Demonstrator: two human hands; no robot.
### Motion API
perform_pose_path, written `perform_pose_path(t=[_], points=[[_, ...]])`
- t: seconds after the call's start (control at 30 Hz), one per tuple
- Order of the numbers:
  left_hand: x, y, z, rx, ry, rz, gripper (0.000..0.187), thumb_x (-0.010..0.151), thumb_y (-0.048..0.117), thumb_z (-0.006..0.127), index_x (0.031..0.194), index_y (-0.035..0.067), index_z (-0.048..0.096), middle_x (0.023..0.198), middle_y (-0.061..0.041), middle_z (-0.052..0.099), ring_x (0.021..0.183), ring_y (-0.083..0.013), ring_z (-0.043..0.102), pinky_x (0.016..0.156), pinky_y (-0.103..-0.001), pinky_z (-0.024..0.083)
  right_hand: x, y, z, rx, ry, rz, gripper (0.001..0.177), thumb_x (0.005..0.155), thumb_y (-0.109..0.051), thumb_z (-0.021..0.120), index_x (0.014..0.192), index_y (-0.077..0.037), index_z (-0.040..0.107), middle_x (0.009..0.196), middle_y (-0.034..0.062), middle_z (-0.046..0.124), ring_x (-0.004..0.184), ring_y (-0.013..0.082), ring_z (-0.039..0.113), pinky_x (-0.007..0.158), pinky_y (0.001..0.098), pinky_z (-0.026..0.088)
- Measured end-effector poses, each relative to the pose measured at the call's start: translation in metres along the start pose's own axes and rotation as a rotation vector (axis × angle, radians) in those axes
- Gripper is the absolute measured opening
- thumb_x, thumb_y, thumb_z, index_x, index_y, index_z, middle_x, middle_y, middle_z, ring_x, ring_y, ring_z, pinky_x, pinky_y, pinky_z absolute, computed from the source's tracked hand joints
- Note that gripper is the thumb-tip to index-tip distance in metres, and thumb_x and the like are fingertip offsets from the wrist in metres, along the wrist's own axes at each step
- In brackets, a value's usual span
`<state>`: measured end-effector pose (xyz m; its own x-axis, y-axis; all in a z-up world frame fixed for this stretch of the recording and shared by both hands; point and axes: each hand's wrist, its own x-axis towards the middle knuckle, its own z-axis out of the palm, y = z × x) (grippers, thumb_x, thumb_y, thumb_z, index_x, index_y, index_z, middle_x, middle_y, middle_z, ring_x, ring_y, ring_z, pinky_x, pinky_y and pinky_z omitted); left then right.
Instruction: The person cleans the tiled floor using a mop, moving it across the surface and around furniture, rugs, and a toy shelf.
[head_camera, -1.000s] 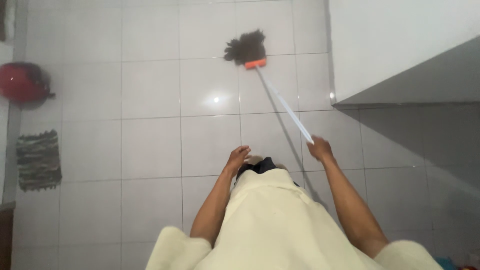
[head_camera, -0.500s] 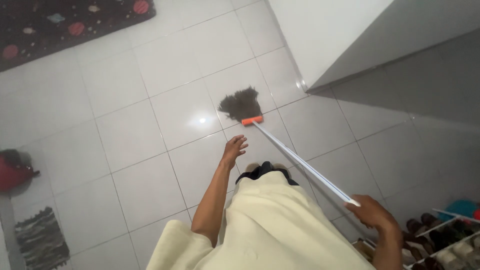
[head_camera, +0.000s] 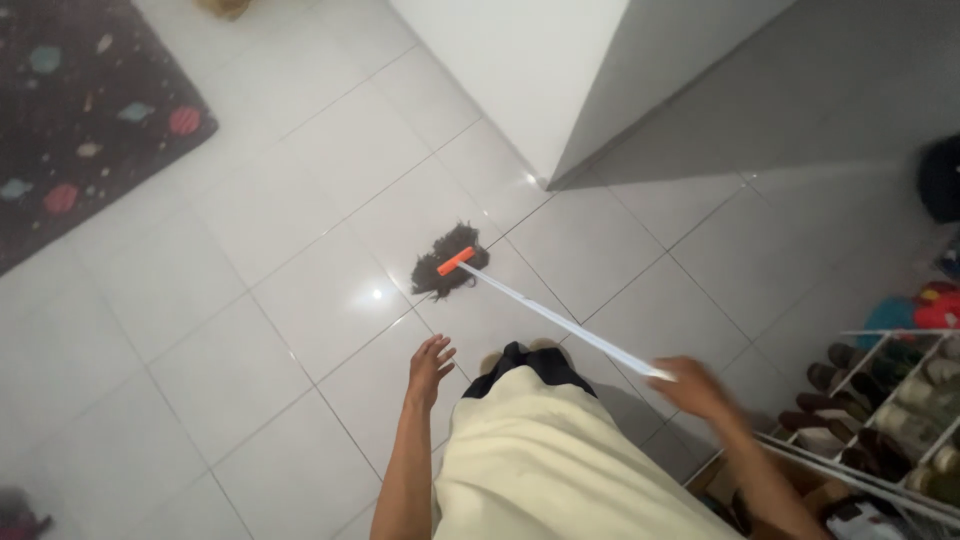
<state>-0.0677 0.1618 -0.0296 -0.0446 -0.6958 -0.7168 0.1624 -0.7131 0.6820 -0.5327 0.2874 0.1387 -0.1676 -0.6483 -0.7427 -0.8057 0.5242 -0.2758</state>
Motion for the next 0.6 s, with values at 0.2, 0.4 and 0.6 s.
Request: perform_pose_path(t=[0.2,0.4,0.6], points=[[0.007,-0.003,-0.003,-0.033,-0.022,0.012,0.056,0.100,0.032,0.054,0.147,0.003,0.048,0.145,-0.013,0.061,0.125,-0.0277,0.064,0.097,-0.040,0.054,0.119,-0.027,0.089,0.097,0.182,-0.288,0.048,0.089,-0.030,0.068,0.132,-0.009,0.064,0.122,0.0202,0.070,0.113,0.0364,0.067,0.098,0.0434,0.053],[0.006,-0.007,-0.006,-0.110,0.029,0.031,0.057,0.099,0.033,0.056,0.147,0.004,0.048,0.145,-0.013,0.060,0.125,-0.0280,0.064,0.099,-0.042,0.053,0.212,-0.148,0.107,-0.048,0.225,-0.375,0.044,0.089,-0.030,0.066,0.126,-0.006,0.064,0.121,0.0200,0.068,0.112,0.0401,0.065,0.097,0.0480,0.052],[-0.028,-0.020,-0.019,-0.220,0.120,0.091,0.057,0.100,0.033,0.056,0.147,0.002,0.048,0.145,-0.014,0.060,0.125,-0.0281,0.064,0.098,-0.040,0.054,0.296,-0.261,0.072,-0.086,0.239,-0.385,0.042,0.095,-0.030,0.062,0.133,-0.011,0.062,0.122,0.0194,0.070,0.107,0.0393,0.067,0.090,0.0494,0.056]])
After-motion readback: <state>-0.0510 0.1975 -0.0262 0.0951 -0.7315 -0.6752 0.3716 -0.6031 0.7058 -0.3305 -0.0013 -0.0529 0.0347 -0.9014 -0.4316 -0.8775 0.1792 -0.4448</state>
